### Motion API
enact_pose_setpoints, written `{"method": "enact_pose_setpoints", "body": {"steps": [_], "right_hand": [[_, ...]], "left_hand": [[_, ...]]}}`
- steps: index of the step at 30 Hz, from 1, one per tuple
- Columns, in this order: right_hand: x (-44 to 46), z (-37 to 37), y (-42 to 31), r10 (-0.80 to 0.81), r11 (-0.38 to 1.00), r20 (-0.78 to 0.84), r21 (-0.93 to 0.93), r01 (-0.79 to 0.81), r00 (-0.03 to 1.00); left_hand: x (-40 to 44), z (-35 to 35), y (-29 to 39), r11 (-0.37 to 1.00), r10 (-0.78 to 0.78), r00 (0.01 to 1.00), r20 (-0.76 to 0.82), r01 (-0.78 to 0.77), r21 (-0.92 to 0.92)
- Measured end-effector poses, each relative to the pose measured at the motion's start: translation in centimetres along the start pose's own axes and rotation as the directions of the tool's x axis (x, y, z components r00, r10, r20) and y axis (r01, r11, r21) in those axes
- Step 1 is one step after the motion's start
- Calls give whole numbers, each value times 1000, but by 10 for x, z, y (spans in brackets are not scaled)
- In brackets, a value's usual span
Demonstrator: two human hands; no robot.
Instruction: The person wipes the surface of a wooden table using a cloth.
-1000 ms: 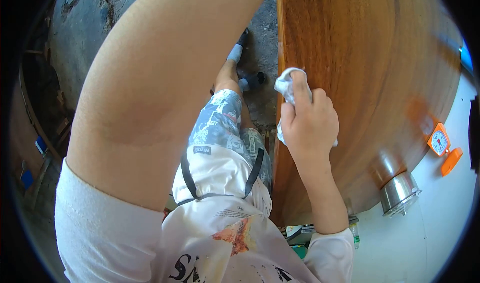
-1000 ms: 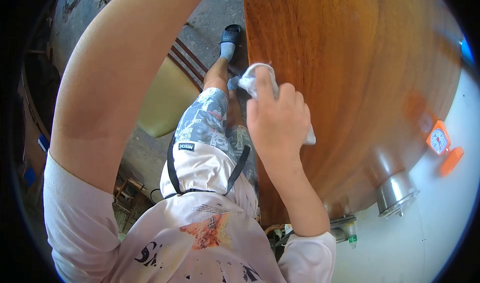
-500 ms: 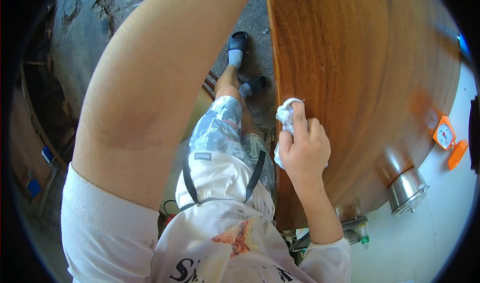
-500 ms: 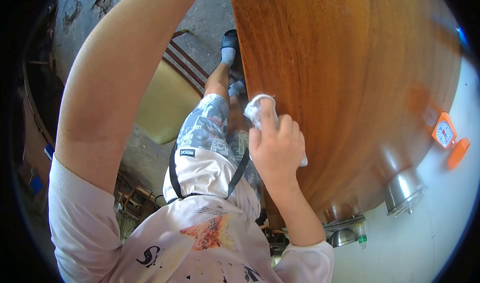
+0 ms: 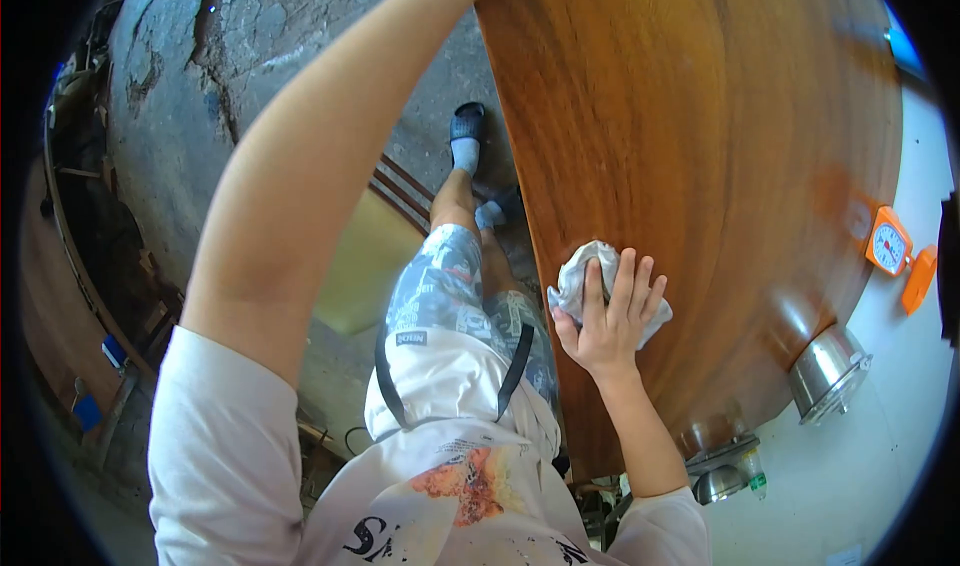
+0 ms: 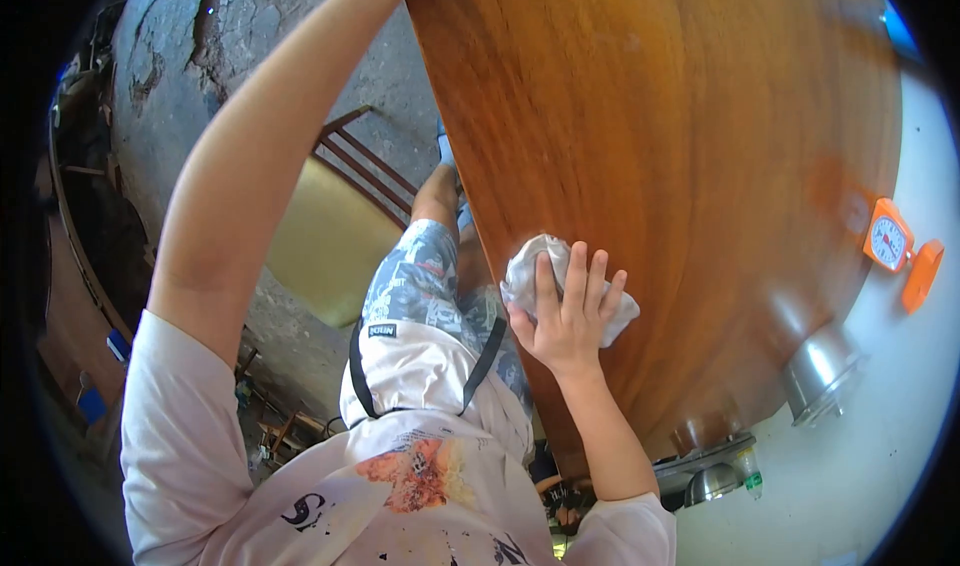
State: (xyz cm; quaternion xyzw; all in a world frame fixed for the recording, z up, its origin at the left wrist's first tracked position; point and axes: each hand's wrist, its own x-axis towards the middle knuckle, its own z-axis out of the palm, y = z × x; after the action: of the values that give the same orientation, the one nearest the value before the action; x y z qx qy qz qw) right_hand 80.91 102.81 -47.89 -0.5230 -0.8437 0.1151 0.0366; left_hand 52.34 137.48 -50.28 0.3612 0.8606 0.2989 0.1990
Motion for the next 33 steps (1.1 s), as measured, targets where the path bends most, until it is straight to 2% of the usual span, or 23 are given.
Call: {"method": "enact_pose_setpoints", "body": {"steps": [4,7,10,12,13,16,18,22,25,28,30,31,32,33], "right_hand": [[105,-11,12,53,999,-72,-6,-54,996],[219,-19,17,170,977,-250,-84,-196,953],[252,-22,10,218,939,-338,-185,-292,916],[208,-26,-3,111,992,-244,-40,-124,963],[173,-28,-9,24,998,-187,-54,-34,982],[88,-39,-7,-230,973,-17,-2,230,973],[59,-48,-3,-300,954,-35,-18,300,953],[83,-64,-12,-204,975,-28,-98,200,979],[159,-61,-20,-122,982,-51,-152,113,991],[246,-53,-12,-138,975,-140,-193,110,980],[300,-56,-7,-152,967,-191,-231,107,970],[331,-60,-9,-160,959,-209,-265,101,965],[364,-64,-13,-165,950,-236,-299,90,958],[393,-60,-14,-149,955,-258,-288,71,954]], "left_hand": [[-10,-11,17,997,-71,995,72,72,-3],[-9,-10,18,999,-15,999,34,16,-43],[-16,-15,22,999,10,1000,12,-10,-50],[-21,-26,22,999,-17,999,37,18,-38],[-26,-32,23,996,-57,995,75,63,-68],[-34,-41,23,993,-78,995,58,83,-79],[-39,-40,20,990,-74,996,43,78,-117],[-50,-48,25,976,-82,995,51,90,-198],[-45,-45,23,973,-94,994,56,104,-208],[-40,-38,16,968,-84,987,137,114,-224],[-35,-36,-4,951,21,954,299,73,-299],[-27,-56,-10,932,104,891,442,68,-357],[-21,-53,-29,929,198,853,483,-6,-371],[1,-55,-59,894,338,770,541,-85,-439]]}}
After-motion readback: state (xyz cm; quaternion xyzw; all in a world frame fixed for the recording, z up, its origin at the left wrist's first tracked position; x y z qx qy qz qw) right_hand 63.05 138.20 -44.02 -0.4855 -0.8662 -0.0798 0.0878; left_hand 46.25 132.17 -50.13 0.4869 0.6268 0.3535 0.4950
